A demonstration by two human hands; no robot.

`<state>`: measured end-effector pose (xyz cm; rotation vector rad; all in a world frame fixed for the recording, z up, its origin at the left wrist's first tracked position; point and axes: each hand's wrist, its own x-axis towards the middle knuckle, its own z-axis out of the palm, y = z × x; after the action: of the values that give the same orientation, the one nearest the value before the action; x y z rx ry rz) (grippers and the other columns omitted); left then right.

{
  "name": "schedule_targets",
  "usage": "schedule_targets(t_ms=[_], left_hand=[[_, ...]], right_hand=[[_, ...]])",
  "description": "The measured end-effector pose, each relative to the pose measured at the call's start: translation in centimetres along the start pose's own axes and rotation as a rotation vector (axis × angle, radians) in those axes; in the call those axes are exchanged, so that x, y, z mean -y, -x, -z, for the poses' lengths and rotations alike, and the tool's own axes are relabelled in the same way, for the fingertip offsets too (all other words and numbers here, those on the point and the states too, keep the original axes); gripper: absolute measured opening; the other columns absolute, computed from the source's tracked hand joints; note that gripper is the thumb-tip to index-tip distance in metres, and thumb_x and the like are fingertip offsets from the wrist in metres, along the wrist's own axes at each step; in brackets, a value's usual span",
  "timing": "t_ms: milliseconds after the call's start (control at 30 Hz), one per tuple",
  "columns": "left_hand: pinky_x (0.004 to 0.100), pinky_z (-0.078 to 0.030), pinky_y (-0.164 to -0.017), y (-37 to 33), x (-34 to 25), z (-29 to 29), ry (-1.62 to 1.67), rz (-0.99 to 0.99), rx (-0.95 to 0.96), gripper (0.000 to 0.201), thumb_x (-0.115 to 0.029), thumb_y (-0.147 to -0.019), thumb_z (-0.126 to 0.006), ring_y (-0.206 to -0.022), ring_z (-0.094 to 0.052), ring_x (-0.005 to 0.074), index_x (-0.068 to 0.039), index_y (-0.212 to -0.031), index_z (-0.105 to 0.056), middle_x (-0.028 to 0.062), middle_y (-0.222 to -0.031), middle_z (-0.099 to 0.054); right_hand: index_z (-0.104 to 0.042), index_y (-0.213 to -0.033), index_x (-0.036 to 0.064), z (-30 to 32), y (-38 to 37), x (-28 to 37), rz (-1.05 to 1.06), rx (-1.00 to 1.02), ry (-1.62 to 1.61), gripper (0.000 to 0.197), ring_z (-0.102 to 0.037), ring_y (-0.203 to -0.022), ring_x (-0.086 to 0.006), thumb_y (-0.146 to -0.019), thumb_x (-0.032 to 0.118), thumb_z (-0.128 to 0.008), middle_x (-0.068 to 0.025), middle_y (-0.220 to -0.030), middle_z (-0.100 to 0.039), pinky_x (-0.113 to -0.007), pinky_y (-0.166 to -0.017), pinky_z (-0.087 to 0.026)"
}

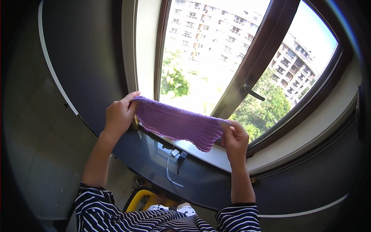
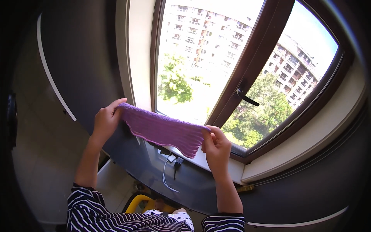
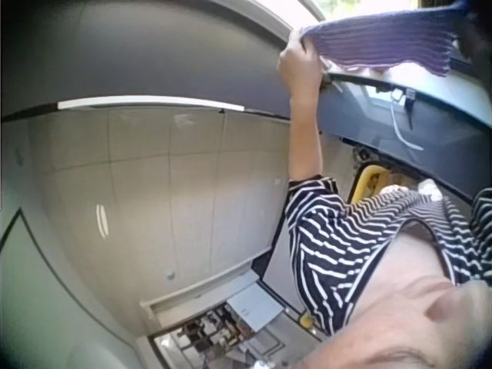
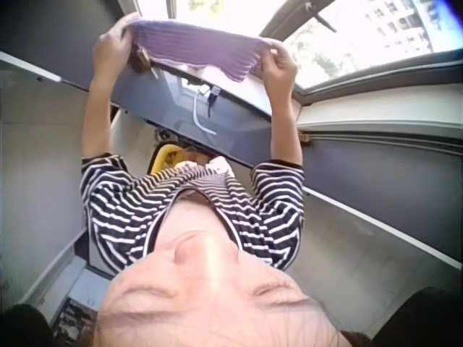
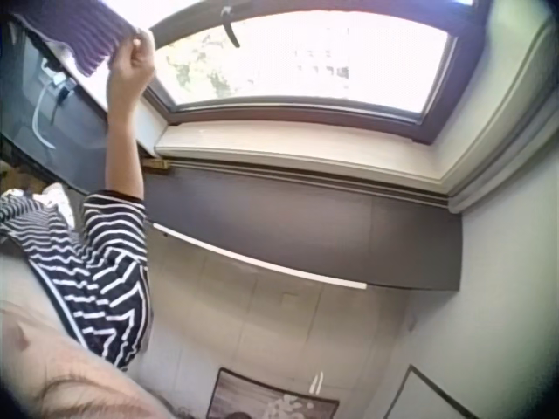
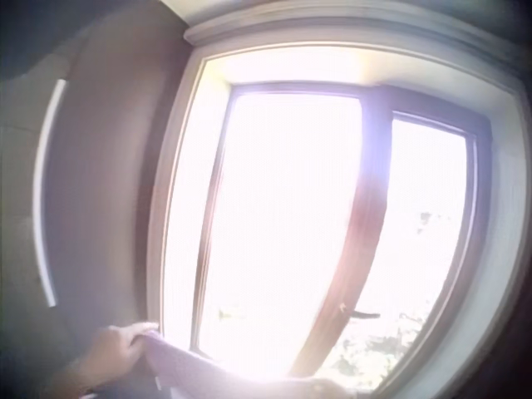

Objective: The person wipes the white frame and glass of a window with a purple cloth, rinses the cloth in a pink basin of water, and then wipes a white cabinet door.

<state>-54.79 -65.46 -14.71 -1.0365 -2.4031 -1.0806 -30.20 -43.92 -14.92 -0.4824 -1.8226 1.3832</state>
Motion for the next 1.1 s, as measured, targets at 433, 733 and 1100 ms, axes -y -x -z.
schedule_targets(t_ms=[433, 733, 1100], left_hand=[[0.0244, -0.046, -0.093, 1.8, -3.5, 0.4, 0.955, -0.015, 0.066, 0.042, 0.003, -0.093, -0.055, -0.102, -0.058, 0.0111, -0.004, -0.134, -0.051, 0.0060, -0.109, -0.063], [0.0289, -0.042, -0.100, 3.2, -3.1, 1.0, 0.895, -0.157, -0.266, 0.061, 0.008, -0.089, -0.054, -0.111, -0.054, 0.0156, -0.005, -0.145, -0.035, 0.0093, -0.124, -0.053], [0.0375, -0.035, -0.106, -4.2, 4.7, -2.1, 0.303, -0.378, -0.573, 0.089, 0.000, -0.088, -0.062, -0.123, -0.047, 0.0242, -0.002, -0.151, 0.001, 0.0170, -0.141, -0.035]], right_hand=[[-0.054, -0.120, 0.0019, 0.0, -0.2, 0.4, 0.235, -0.032, -0.263, 0.026, -0.063, -0.094, -0.0130, -0.095, 0.004, -0.056, -0.0092, -0.100, -0.067, -0.025, -0.082, -0.049], [-0.032, -0.139, -0.0027, -3.6, -1.7, -0.2, 0.773, 0.002, 0.124, 0.060, -0.055, -0.116, -0.0272, -0.085, -0.008, -0.060, -0.0208, -0.133, -0.046, -0.034, -0.094, -0.047], [-0.016, -0.146, -0.0052, -12.7, -10.5, -1.9, 1.026, -0.001, 0.275, 0.071, -0.036, -0.133, -0.0331, -0.086, -0.005, -0.055, -0.0219, -0.143, -0.031, -0.041, -0.109, -0.031]])
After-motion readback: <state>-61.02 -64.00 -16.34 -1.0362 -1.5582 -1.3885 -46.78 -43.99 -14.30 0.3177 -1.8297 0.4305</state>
